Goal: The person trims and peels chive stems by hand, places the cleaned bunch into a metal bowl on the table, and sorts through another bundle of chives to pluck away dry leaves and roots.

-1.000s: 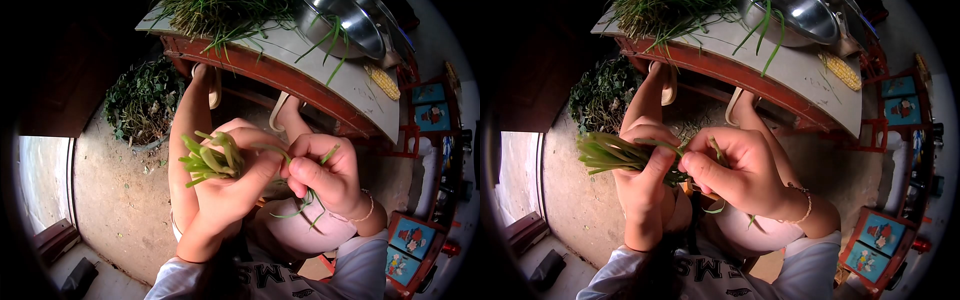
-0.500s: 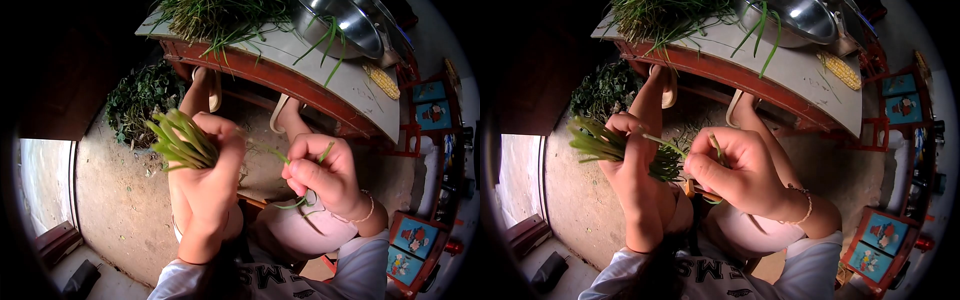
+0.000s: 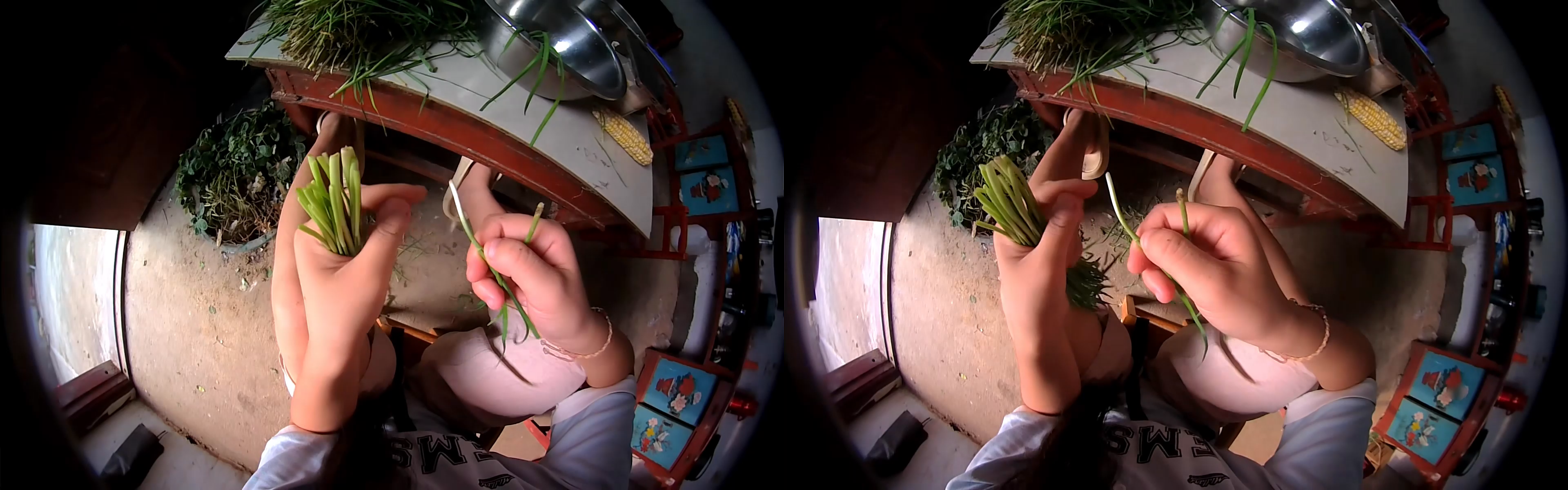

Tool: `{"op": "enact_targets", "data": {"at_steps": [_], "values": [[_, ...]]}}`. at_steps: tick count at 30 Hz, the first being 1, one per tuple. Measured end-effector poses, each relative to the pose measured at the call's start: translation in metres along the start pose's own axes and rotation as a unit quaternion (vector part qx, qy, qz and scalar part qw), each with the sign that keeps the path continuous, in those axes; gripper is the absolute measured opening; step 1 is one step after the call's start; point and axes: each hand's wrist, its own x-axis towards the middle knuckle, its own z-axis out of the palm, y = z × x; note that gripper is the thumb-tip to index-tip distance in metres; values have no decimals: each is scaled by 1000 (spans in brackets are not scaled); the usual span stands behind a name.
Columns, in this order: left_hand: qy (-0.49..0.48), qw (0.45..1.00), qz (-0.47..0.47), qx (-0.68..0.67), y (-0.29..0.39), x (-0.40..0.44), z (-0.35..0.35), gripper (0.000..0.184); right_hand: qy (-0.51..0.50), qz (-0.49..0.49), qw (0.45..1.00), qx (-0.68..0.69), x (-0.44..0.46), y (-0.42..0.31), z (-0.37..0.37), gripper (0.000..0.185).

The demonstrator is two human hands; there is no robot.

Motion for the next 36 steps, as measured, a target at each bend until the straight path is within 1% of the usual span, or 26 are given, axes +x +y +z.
{"op": "enact_targets", "data": {"at_steps": [3, 4, 5, 6, 7, 8, 9, 11, 15, 17, 18, 20, 21, 23, 24, 25, 26, 27, 28, 29, 31, 32, 33, 35, 36], "values": [[-49, 997, -51, -40, 2, -5, -3, 17, -5, -17, 1000, -3, 2, 4, 0, 16], [-123, 982, -97, -110, 3, -5, -5, 21, -11, -23, 1000, -9, 3, 5, 0, 15], [-196, 954, -141, -178, 4, -5, -6, 25, -11, -23, 1000, -9, 4, 5, 1, 15], [-196, 954, -142, -178, 7, -8, 0, 25, -6, -34, 999, -30, 4, 6, 3, 13], [-170, 958, -109, -205, 13, -15, 12, 28, -1, -46, 998, -52, 4, 7, 4, 12], [-157, 958, -94, -219, 15, -16, 16, 29, -26, -51, 995, -78, 4, 8, 0, 13], [-144, 959, -78, -232, 17, -17, 19, 31, -25, -50, 995, -78, 4, 5, 3, 13], [-143, 965, -89, -203, 17, -15, 21, 29, -13, -34, 999, 11, 6, -3, 12, 15], [-144, 964, -120, -190, 11, -12, 20, 27, -11, -45, 999, 23, 8, 1, 10, 16], [-181, 960, -109, -183, 7, -10, 17, 28, -4, -73, 996, -51, 9, 3, 9, 17], [-193, 959, -105, -180, 6, -10, 16, 28, -3, -73, 996, -49, 9, 5, 7, 17], [-138, 966, -113, -188, 3, -9, 15, 31, -22, -29, 992, -122, 11, 7, 3, 20], [-120, 968, -115, -190, 0, -8, 14, 32, -22, -29, 992, -121, 11, 8, 2, 20], [-31, 942, -76, -325, -12, 3, 3, 31, -50, 61, 993, -92, 11, 9, -1, 23], [-82, 906, -86, -406, -11, 5, -5, 28, -57, 88, 989, -104, 12, 2, -1, 25], [-82, 876, -97, -465, -7, 6, -8, 27, -57, 88, 989, -102, 12, 1, -3, 25], [-75, 860, -85, -498, -7, 8, -12, 26, -62, 101, 989, -90, 13, 0, -5, 25], [-69, 842, -73, -530, -7, 9, -15, 26, -67, 114, 988, -79, 13, 0, -7, 26], [-5, 838, -86, -538, 0, 8, -13, 25, -58, 122, 989, -62, 12, -2, -7, 27], [-5, 839, -89, -536, -3, 9, -17, 25, -57, 123, 989, -59, 12, -1, -8, 27], [-59, 791, -36, -608, -5, 13, -24, 23, -32, 113, 989, -92, 11, 1, -9, 28], [-3, 775, -72, -628, -1, 11, -25, 21, -35, 102, 990, -94, 11, 2, -10, 27], [-3, 775, -73, -628, -2, 11, -27, 21, -34, 103, 990, -93, 11, 2, -11, 27], [-46, 740, -71, -667, -4, 13, -31, 20, -31, 114, 982, -151, 11, 0, -11, 26], [-15, 737, -76, -672, -1, 12, -29, 20, -30, 118, 978, -170, 11, -1, -11, 26]]}}
